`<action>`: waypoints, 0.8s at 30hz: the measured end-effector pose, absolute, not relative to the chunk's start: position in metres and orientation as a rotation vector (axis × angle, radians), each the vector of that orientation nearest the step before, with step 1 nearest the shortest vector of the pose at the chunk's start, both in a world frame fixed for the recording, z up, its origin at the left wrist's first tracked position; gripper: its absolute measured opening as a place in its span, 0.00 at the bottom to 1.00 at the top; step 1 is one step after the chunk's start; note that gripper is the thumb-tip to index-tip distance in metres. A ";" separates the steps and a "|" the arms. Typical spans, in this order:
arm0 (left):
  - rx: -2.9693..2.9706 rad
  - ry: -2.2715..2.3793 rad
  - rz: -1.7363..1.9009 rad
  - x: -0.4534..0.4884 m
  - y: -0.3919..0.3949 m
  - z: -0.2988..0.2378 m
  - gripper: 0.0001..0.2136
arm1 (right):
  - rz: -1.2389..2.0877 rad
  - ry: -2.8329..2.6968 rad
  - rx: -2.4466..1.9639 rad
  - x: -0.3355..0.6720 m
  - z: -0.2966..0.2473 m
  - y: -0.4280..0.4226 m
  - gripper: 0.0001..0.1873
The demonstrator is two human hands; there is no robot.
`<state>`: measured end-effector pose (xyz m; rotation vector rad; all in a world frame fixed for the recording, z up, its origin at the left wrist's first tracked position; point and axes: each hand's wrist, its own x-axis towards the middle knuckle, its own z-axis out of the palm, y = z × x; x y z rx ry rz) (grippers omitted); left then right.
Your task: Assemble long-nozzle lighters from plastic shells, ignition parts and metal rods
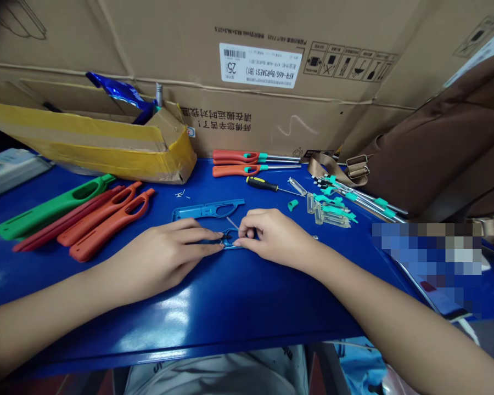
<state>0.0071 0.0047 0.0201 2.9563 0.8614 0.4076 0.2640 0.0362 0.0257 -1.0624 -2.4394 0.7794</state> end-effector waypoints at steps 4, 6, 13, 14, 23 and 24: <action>2.898 0.823 0.563 0.007 0.007 0.016 0.13 | 0.807 -2.406 -1.081 0.265 0.025 0.038 0.04; 2.858 0.832 0.636 0.007 0.008 0.014 0.12 | 0.810 -2.384 -1.109 0.265 0.026 0.038 0.03; 2.869 0.839 0.666 0.006 0.009 0.014 0.11 | 0.783 -2.449 -1.057 0.267 0.032 0.034 0.08; 2.883 0.839 0.651 0.006 0.009 0.016 0.11 | 0.788 -2.458 -1.046 0.268 0.033 0.035 0.10; 3.010 0.842 0.501 0.006 0.005 0.021 0.12 | 0.004 -2.423 -1.830 0.307 0.050 0.056 0.18; 2.987 0.853 0.508 0.006 0.005 0.021 0.11 | -0.046 -2.429 -1.946 0.310 0.051 0.057 0.20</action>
